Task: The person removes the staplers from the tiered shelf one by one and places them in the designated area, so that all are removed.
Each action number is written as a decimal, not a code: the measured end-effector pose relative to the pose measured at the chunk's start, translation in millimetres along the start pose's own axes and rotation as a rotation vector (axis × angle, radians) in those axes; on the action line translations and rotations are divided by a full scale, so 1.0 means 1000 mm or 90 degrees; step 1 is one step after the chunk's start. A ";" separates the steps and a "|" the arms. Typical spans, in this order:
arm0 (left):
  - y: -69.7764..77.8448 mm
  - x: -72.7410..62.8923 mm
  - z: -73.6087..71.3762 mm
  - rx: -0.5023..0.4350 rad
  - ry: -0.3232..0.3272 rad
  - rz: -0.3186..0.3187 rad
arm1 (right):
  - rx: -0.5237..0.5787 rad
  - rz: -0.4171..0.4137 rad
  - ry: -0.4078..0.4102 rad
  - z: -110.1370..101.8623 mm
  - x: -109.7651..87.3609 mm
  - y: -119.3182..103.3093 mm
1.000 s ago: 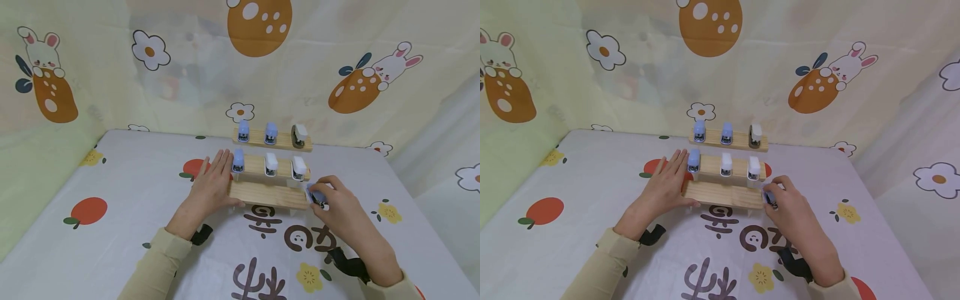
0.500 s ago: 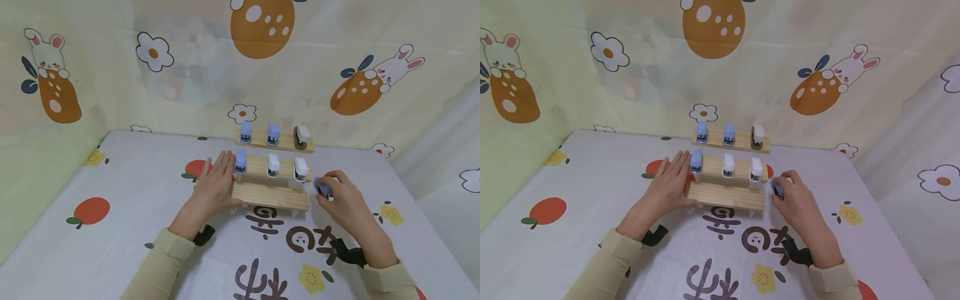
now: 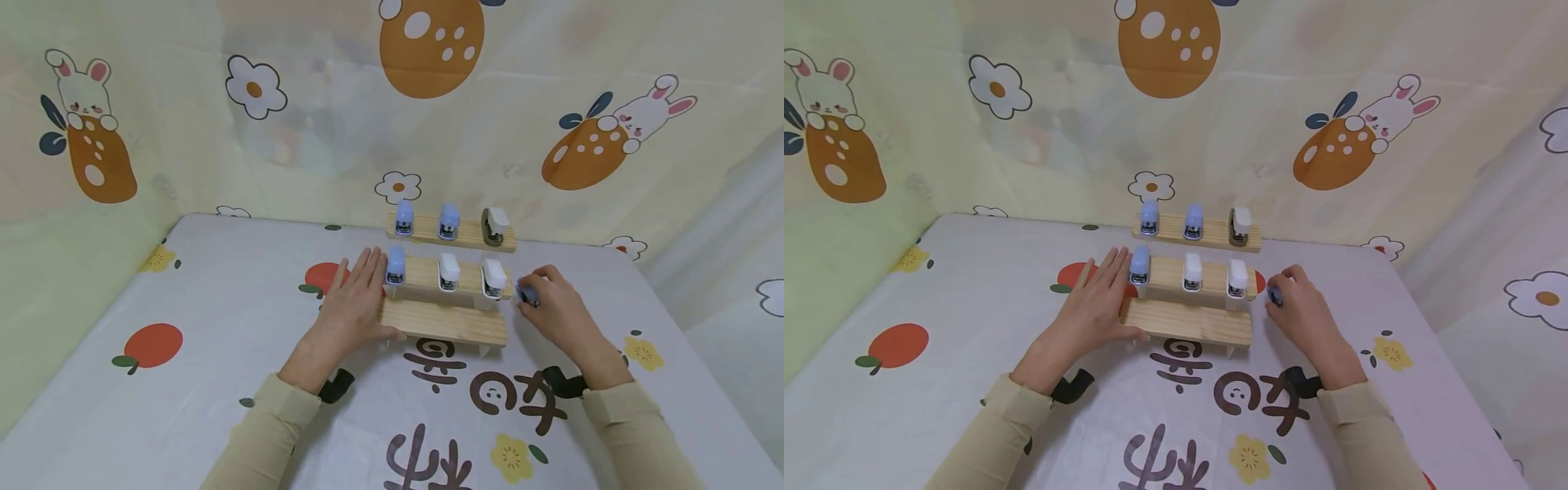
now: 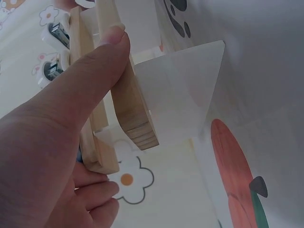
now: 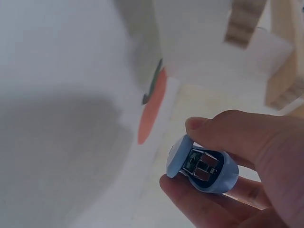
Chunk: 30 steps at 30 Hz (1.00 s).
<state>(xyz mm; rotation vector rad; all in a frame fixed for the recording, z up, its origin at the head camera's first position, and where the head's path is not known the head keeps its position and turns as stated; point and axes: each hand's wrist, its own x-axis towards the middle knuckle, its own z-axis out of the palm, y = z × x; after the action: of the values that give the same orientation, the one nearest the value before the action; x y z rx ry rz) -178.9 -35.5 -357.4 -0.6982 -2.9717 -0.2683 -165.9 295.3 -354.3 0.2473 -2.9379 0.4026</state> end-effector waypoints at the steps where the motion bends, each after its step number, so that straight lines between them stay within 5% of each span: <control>1: 0.000 0.000 0.000 0.001 0.001 0.000 | 0.000 -0.004 -0.002 0.001 0.002 0.002; 11: 0.001 -0.001 0.000 -0.006 -0.002 -0.004 | 0.005 -0.011 -0.040 0.010 0.017 0.019; 20: 0.001 -0.001 -0.001 -0.011 -0.002 -0.007 | 0.009 0.007 -0.141 0.016 0.024 0.027; 30: 0.001 0.000 0.000 -0.007 -0.007 -0.012 | -0.009 -0.022 -0.125 0.017 0.022 0.028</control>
<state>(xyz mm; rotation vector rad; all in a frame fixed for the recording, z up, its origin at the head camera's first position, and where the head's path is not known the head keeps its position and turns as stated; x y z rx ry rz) -178.6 -34.0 -357.1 -0.6752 -2.9907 -0.2836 -195.2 314.4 -373.2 0.3543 -3.1216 0.3736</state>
